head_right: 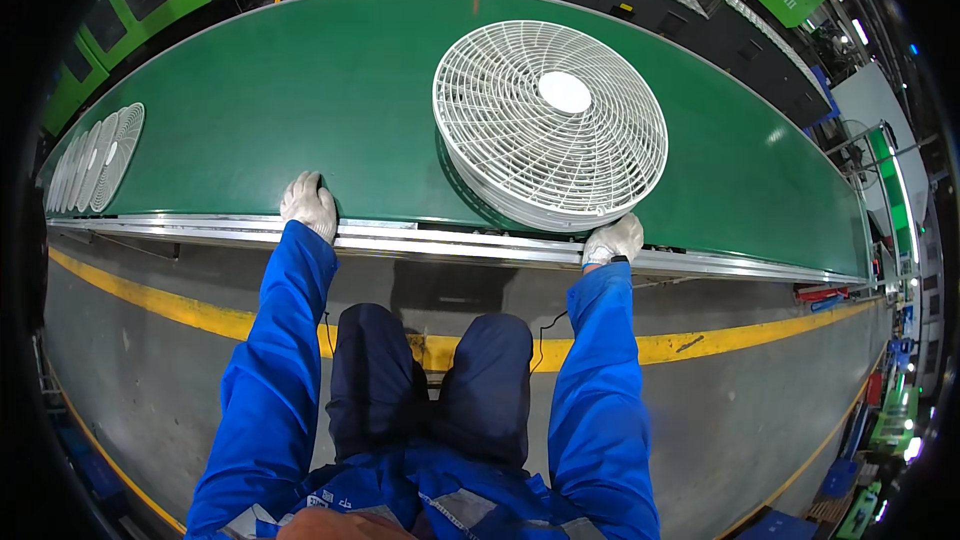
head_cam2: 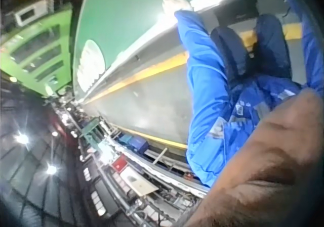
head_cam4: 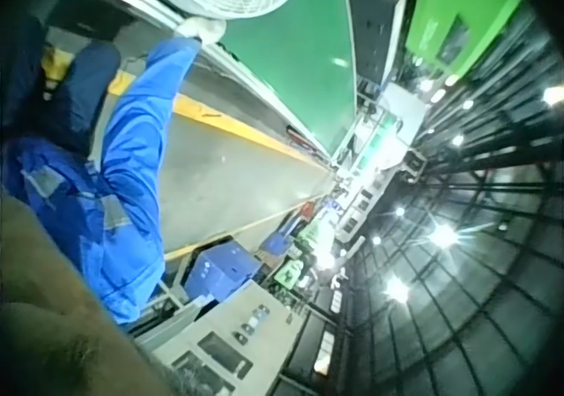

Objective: The person picks up a fan cover from the conveyor belt, turns it over, and presses down on the center of it before pushing it back.

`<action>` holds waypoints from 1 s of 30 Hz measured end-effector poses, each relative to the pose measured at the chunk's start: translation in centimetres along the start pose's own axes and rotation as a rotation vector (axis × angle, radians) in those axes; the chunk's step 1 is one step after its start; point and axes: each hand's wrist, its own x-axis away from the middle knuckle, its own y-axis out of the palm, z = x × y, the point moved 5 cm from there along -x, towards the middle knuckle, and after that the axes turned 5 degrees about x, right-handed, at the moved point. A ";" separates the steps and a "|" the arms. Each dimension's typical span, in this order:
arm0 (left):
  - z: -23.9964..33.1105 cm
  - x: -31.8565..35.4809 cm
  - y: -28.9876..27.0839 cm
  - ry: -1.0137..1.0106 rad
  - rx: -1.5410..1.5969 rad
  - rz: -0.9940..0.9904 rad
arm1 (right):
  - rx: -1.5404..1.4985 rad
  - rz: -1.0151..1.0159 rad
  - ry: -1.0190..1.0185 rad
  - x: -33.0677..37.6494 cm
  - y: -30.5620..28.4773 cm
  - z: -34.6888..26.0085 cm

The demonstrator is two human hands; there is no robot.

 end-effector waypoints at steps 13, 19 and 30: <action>-0.5 -0.4 -0.1 0.009 0.000 -0.016 | -0.243 0.034 0.153 -0.7 3.4 3.2; -1.0 -0.5 0.2 0.022 -0.021 -0.087 | 0.089 -0.029 0.051 -0.4 1.8 1.3; -0.9 -0.9 -0.2 0.005 -0.047 -0.127 | 0.103 -0.005 0.076 -0.5 2.5 1.7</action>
